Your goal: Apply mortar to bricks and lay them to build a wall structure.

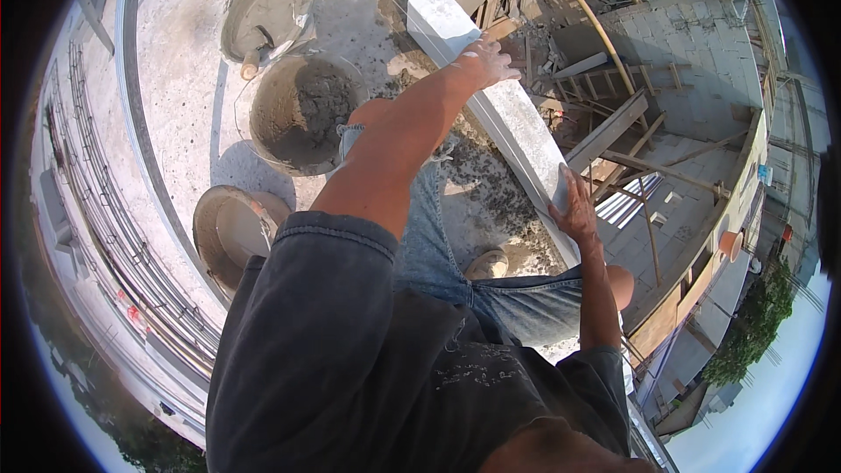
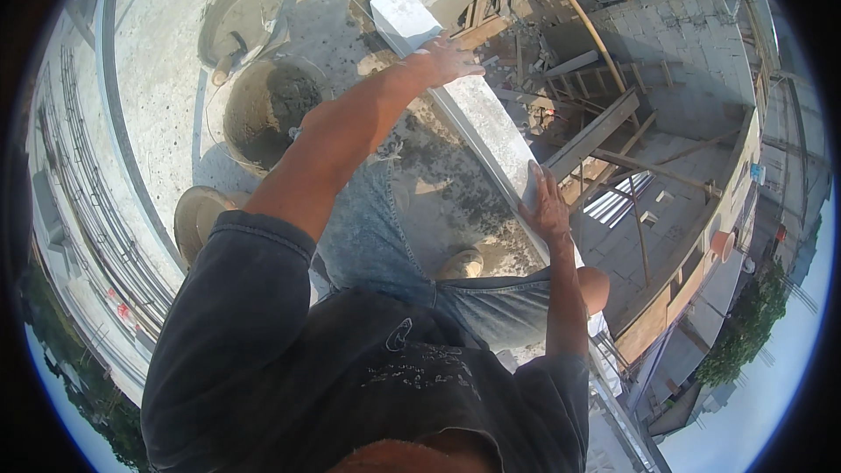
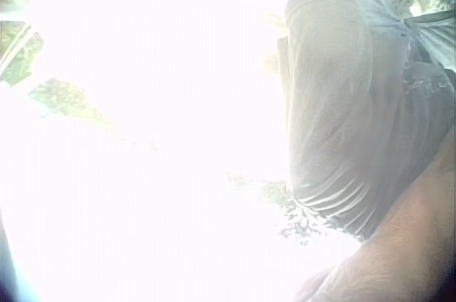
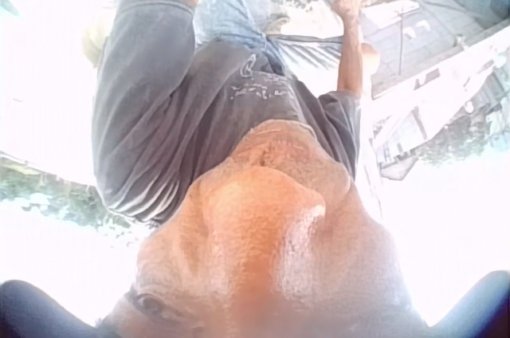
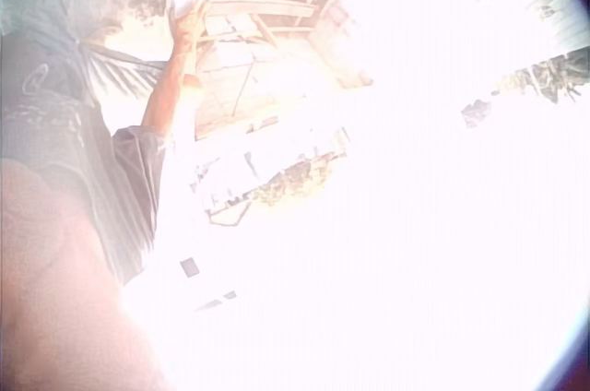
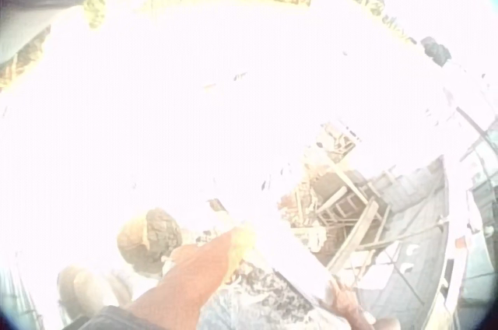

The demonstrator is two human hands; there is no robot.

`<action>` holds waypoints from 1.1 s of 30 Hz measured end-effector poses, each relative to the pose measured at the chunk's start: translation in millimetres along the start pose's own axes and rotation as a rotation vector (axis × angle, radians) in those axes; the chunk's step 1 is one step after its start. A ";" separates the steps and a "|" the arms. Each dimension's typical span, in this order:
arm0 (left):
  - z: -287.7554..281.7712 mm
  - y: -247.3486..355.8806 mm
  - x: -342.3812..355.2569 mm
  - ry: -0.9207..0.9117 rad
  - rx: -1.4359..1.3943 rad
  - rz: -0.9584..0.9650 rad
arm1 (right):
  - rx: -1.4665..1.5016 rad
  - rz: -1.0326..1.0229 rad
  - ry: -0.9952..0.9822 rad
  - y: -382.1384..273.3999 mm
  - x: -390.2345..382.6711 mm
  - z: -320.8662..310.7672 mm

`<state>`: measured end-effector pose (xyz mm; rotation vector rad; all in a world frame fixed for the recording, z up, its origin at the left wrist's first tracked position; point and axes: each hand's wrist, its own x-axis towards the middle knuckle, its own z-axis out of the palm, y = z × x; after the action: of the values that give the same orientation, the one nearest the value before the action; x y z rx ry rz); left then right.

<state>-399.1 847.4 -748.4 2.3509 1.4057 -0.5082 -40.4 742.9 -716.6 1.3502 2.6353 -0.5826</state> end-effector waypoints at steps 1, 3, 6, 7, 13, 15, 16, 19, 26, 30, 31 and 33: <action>1.2 0.5 -0.4 0.015 0.038 0.013 | -0.008 0.056 0.012 -4.9 3.9 3.8; 2.0 0.3 -0.6 0.055 0.086 0.042 | -0.001 0.159 0.125 -12.8 9.8 10.3; 1.5 -1.0 1.5 0.080 0.031 0.047 | 0.003 0.378 0.081 -16.7 17.7 16.6; 0.7 -2.1 2.6 0.095 0.054 0.046 | -0.048 0.424 0.014 -16.2 19.6 17.3; -8.7 -4.3 -15.2 0.250 -0.124 0.079 | -0.017 0.377 0.045 -10.9 17.1 -3.9; -28.8 -8.8 -30.4 0.234 -0.128 0.062 | -0.027 0.339 0.107 -18.2 12.5 -32.0; -40.4 -10.7 -41.4 0.276 -0.086 0.064 | -0.059 0.364 0.088 -23.0 9.3 -52.4; -80.8 -19.8 -83.8 0.489 -0.100 0.015 | -0.161 0.207 0.259 -43.0 3.8 -141.0; -158.5 -24.3 -190.8 1.029 -0.154 -0.075 | -0.720 -0.421 0.420 -117.9 4.3 -391.9; -167.0 24.6 -255.2 1.124 -0.372 -0.285 | -0.935 -0.686 0.412 -167.8 -10.9 -438.9; -166.2 41.5 -268.9 1.148 -0.423 -0.337 | -0.952 -0.733 0.402 -177.5 -14.5 -440.6; -162.6 76.6 -291.6 1.205 -0.510 -0.435 | -1.006 -0.834 0.396 -194.5 -24.8 -442.3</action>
<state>-440.1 668.2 -459.4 1.8590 2.1422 1.2555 -153.3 794.7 -249.0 0.0536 2.9416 0.9713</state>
